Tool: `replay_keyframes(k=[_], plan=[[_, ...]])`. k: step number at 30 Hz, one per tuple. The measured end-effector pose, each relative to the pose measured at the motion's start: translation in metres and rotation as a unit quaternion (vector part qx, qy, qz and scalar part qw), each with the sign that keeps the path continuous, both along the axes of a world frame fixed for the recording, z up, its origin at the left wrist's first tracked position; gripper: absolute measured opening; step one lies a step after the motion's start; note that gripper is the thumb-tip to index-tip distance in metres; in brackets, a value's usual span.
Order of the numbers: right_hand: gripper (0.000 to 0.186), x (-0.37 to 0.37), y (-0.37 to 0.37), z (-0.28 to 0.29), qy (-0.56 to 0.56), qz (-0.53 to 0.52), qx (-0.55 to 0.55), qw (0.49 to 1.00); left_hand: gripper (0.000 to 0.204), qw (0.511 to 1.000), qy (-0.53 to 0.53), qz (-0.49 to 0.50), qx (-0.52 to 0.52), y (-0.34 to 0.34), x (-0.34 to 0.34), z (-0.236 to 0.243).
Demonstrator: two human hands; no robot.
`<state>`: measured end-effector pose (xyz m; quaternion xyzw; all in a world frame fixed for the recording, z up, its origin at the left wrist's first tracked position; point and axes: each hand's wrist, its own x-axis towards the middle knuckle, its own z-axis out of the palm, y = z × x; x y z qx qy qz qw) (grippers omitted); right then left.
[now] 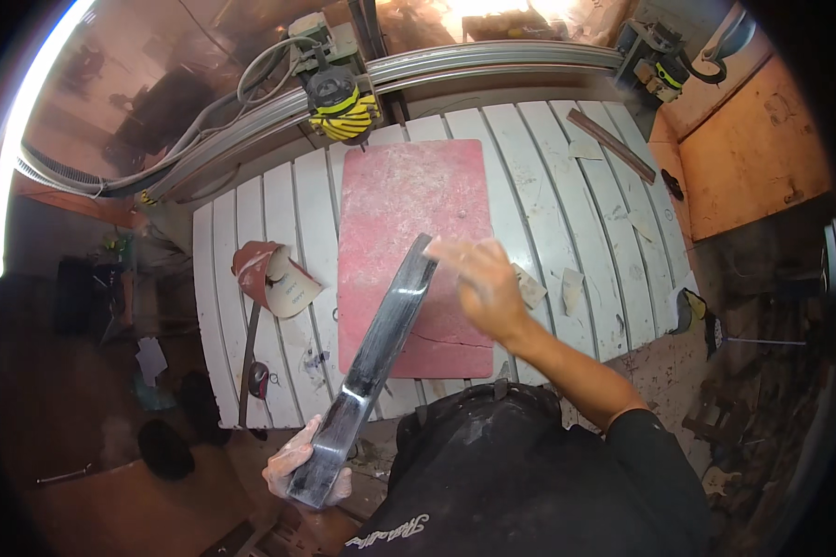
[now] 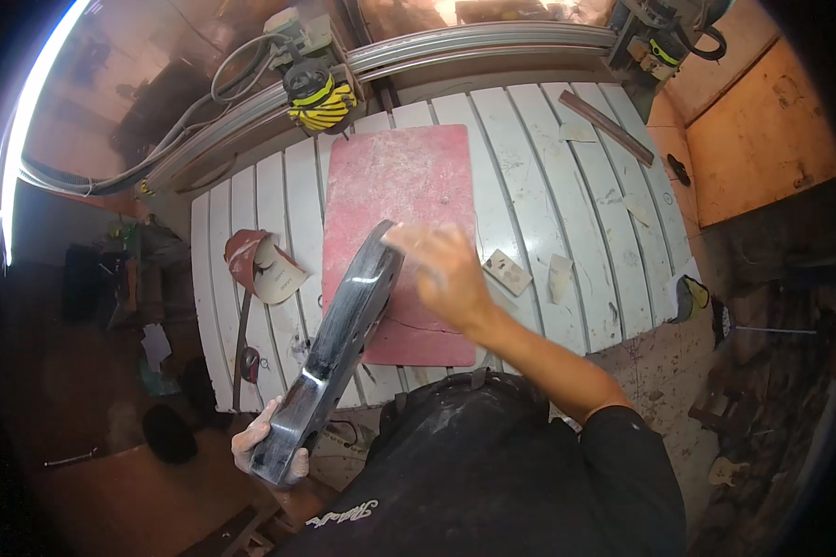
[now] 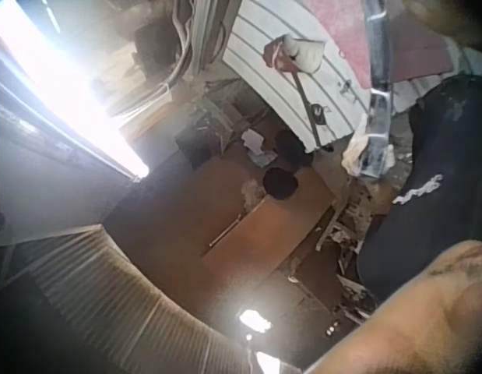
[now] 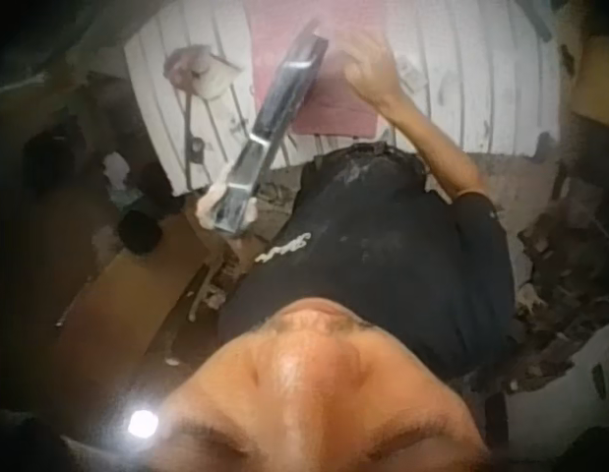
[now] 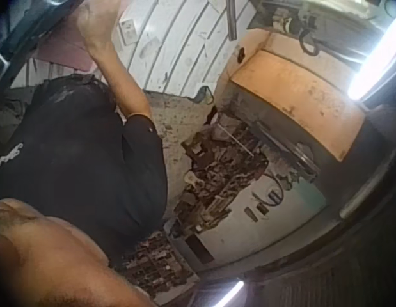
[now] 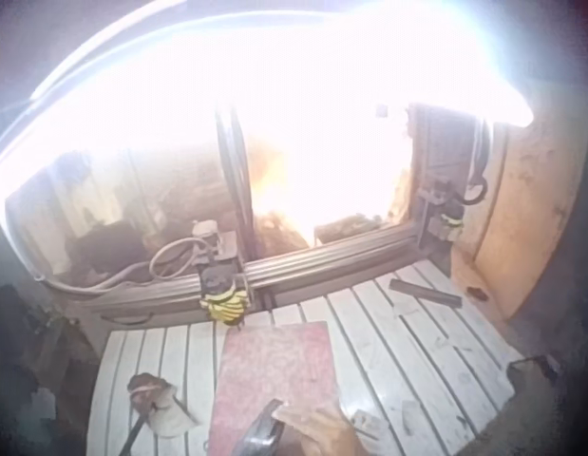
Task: The person sands the edges and contours of a dark-colored guitar body by hand. They use a small piece of sandpaper to rub along the sides, neck joint area, and curves of the instrument, turning it over to reach different sections.
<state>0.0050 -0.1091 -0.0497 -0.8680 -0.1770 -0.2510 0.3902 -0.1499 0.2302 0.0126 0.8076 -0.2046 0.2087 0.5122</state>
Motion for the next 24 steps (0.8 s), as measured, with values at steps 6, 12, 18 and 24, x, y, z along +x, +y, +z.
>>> replay_keyframes(k=[6, 12, 18, 24], plan=[[0.057, 0.0, 0.005, 0.0, 0.047, 0.034, 0.056, 0.997, 0.069, 0.998, 0.009, 0.024, -0.052, 0.002, -0.007, -0.009], [0.056, -0.025, 0.023, 0.031, 0.046, 0.09, 0.087, 0.991, 0.069, 0.999, 0.012, 0.027, -0.026, 0.003, -0.002, -0.003], [0.05, -0.004, 0.014, 0.008, 0.055, 0.012, 0.085, 0.995, 0.069, 0.999, 0.008, 0.017, -0.037, 0.007, 0.002, -0.004], [0.046, 0.007, 0.009, 0.007, 0.067, 0.018, 0.117, 0.991, 0.067, 0.999, 0.018, 0.028, -0.037, 0.008, 0.002, 0.0]])
